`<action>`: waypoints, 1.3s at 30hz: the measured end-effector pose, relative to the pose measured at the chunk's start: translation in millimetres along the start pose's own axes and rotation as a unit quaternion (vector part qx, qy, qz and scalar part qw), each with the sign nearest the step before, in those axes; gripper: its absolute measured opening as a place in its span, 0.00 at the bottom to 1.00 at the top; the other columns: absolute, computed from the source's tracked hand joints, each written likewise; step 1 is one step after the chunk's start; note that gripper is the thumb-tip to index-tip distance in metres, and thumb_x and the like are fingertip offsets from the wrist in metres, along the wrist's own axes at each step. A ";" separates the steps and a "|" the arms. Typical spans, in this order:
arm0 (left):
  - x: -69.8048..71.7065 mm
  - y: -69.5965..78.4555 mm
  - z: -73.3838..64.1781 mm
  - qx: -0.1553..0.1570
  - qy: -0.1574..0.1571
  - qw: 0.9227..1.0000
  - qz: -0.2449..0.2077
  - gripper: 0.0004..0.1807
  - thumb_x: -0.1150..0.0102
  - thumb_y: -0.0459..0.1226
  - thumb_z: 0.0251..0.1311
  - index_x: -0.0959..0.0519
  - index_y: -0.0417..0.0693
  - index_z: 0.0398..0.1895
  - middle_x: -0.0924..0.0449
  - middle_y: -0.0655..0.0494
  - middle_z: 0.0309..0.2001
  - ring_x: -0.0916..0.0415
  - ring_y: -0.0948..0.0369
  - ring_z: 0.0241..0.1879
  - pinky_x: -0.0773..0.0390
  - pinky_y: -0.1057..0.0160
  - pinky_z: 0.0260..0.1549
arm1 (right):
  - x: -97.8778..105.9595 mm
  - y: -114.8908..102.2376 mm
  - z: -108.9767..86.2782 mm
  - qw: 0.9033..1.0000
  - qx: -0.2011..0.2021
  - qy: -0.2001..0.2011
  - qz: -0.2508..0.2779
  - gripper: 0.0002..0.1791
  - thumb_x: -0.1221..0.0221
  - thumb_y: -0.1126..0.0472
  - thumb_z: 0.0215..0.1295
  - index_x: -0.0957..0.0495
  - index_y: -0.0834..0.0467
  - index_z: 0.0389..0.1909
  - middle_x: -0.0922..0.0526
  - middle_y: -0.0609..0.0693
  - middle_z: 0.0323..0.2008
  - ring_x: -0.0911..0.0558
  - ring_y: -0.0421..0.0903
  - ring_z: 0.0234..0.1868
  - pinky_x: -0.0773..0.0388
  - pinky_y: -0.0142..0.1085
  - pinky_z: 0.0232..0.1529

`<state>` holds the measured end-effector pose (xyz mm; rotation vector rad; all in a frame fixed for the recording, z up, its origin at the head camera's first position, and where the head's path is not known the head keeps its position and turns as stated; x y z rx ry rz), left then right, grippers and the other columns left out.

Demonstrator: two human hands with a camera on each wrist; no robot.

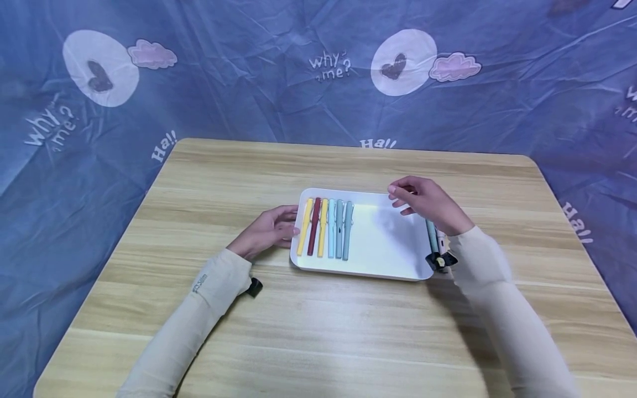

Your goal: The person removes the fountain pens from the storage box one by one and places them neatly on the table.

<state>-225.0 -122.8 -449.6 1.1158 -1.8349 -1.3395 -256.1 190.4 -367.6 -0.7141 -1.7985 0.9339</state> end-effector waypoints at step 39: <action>2.5 -4.4 3.0 0.003 -0.003 1.000 -0.001 0.38 0.41 0.28 0.72 0.45 0.38 0.81 0.38 0.38 0.75 0.30 0.43 0.69 0.13 0.53 0.53 | -66.3 2.8 33.6 0.996 -0.033 -0.079 -0.005 0.29 0.44 0.48 0.80 0.27 0.72 0.62 0.20 0.65 0.51 0.19 0.56 0.50 0.15 0.48 0.55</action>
Point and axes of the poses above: each hand's wrist, its own z-axis towards the middle knuckle, its own x-axis out of the back of the hand, y = z × x, the point moved 7 cm from there along z, towards the middle knuckle
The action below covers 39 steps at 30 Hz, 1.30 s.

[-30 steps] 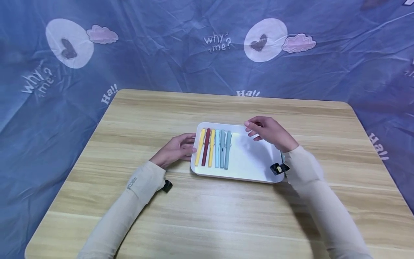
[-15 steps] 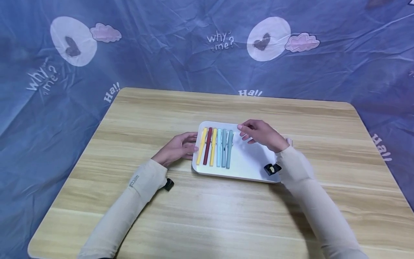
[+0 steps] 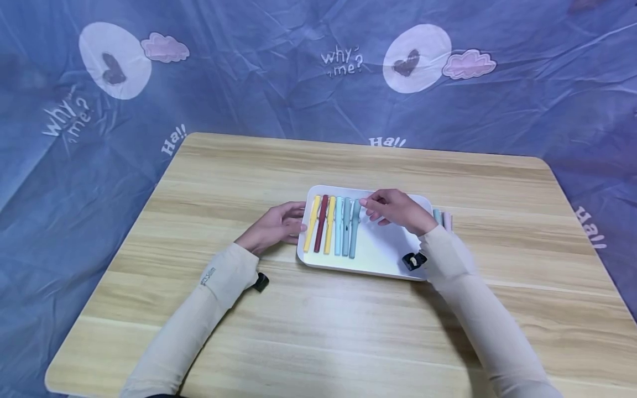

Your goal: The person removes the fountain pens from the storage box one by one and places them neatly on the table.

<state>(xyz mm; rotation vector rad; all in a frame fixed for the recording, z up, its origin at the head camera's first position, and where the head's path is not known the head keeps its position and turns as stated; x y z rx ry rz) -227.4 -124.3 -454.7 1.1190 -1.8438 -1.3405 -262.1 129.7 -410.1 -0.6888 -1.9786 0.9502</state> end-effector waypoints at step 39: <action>2.0 0.5 0.3 0.005 0.002 1.000 0.006 0.39 0.40 0.29 0.72 0.45 0.39 0.81 0.37 0.39 0.75 0.30 0.44 0.69 0.13 0.54 0.52 | -19.8 9.5 23.7 0.987 -0.044 0.020 -0.152 0.17 0.32 0.51 0.70 0.18 0.62 0.34 0.20 0.50 0.24 0.24 0.43 0.26 0.25 0.33 0.29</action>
Point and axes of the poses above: each hand's wrist, its own z-axis towards the middle knuckle, its own x-axis out of the back of the hand, y = z × x, the point moved 7 cm from there along z, towards the middle knuckle
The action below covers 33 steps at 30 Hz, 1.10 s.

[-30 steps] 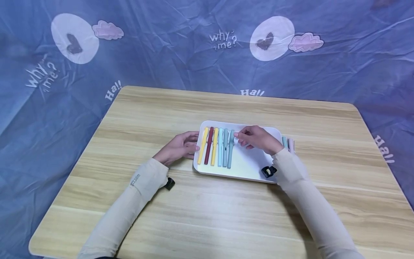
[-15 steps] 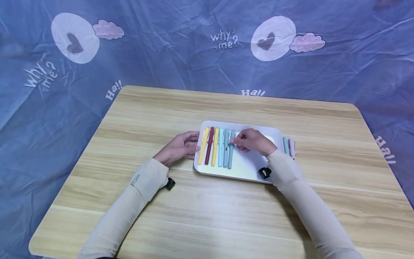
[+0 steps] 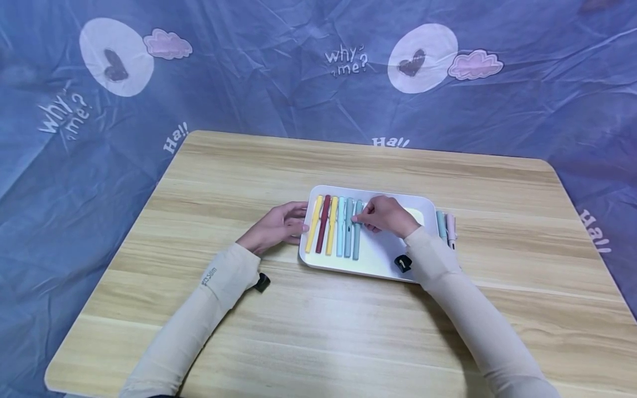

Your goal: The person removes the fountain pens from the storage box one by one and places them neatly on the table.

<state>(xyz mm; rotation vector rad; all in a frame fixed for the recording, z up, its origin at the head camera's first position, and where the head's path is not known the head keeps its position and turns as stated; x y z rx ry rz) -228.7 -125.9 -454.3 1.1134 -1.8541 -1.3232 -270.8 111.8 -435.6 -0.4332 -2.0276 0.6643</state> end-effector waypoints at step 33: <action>-1.6 2.2 -1.7 -0.005 -0.002 1.000 -0.008 0.39 0.41 0.27 0.72 0.46 0.37 0.81 0.39 0.38 0.76 0.31 0.43 0.69 0.13 0.53 0.53 | 1.5 9.1 -5.7 0.999 -0.038 -0.001 0.012 0.18 0.32 0.52 0.70 0.16 0.67 0.37 0.14 0.54 0.27 0.15 0.42 0.24 0.14 0.34 0.29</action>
Point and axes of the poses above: each hand's wrist, its own z-axis towards the middle knuckle, its own x-axis out of the back of the hand, y = z × x, the point moved 7 cm from there along z, towards the middle knuckle
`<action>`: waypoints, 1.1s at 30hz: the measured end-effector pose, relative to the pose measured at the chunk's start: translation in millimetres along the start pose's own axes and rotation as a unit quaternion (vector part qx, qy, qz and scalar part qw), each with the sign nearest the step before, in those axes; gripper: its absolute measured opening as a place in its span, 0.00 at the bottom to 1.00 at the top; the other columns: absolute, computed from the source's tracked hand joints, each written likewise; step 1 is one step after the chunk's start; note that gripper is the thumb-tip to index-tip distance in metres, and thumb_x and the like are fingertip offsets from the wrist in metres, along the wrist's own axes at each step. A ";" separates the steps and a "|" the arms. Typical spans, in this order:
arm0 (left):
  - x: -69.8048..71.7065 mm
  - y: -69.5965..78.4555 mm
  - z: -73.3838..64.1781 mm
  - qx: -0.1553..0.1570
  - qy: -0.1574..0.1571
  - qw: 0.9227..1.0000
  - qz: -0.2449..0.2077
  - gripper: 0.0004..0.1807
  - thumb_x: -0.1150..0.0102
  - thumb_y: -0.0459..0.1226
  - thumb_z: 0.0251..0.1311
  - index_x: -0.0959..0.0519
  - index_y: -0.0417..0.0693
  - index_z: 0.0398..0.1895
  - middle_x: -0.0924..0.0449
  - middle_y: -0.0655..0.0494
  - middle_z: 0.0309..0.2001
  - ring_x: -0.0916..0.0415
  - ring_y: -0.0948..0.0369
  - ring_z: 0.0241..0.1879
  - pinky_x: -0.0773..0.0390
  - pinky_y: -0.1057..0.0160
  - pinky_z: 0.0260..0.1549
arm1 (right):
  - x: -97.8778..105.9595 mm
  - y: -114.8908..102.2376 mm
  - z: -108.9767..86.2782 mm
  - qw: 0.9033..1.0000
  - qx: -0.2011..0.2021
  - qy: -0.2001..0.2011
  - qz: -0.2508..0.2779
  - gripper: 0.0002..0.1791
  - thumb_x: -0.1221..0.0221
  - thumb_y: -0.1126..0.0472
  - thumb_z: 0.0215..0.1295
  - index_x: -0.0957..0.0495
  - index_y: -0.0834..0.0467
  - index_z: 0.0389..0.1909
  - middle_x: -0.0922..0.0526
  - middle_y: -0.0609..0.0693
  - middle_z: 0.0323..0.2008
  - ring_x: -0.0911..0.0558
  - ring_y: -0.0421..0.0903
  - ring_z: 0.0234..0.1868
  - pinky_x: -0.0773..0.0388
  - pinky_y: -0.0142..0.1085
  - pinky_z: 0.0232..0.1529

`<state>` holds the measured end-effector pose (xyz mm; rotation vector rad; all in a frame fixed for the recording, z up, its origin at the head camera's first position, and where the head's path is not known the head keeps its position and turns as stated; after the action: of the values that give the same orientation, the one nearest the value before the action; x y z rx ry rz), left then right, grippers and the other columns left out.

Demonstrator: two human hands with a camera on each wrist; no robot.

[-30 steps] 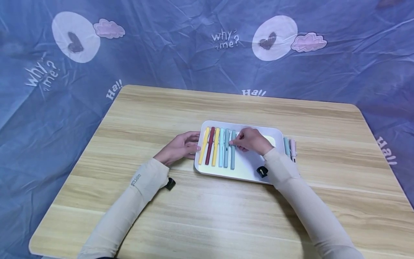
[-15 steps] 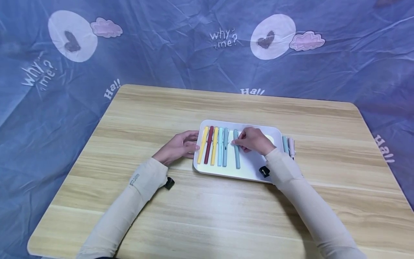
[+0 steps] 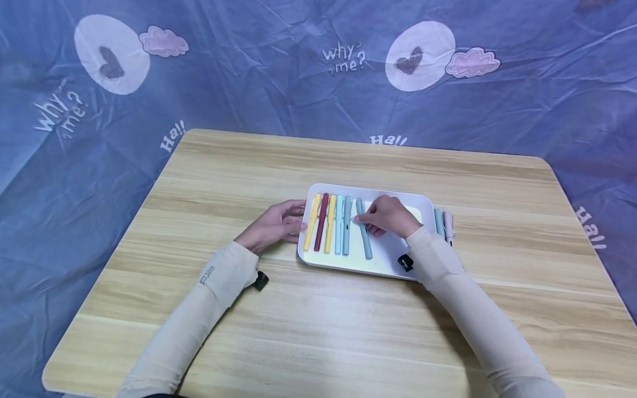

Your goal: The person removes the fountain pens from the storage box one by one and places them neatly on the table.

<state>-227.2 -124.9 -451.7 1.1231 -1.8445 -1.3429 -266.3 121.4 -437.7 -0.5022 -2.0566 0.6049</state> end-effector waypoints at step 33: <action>-1.5 0.0 0.0 0.000 0.000 1.000 -0.001 0.39 0.41 0.28 0.71 0.46 0.37 0.81 0.39 0.38 0.76 0.32 0.43 0.70 0.14 0.54 0.53 | 17.6 -4.8 -15.8 0.997 0.020 0.006 0.080 0.20 0.35 0.52 0.74 0.17 0.69 0.42 0.13 0.57 0.32 0.12 0.47 0.30 0.10 0.39 0.37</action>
<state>-226.5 -123.6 -451.7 1.1256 -1.8443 -1.3433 -262.2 131.0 -415.9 -0.6495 -2.0016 0.7343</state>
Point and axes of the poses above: each hand's wrist, its own z-axis towards the middle knuckle, its own x-axis out of the back of the hand, y = z × x, the point moved 7 cm from there along z, towards the middle knuckle
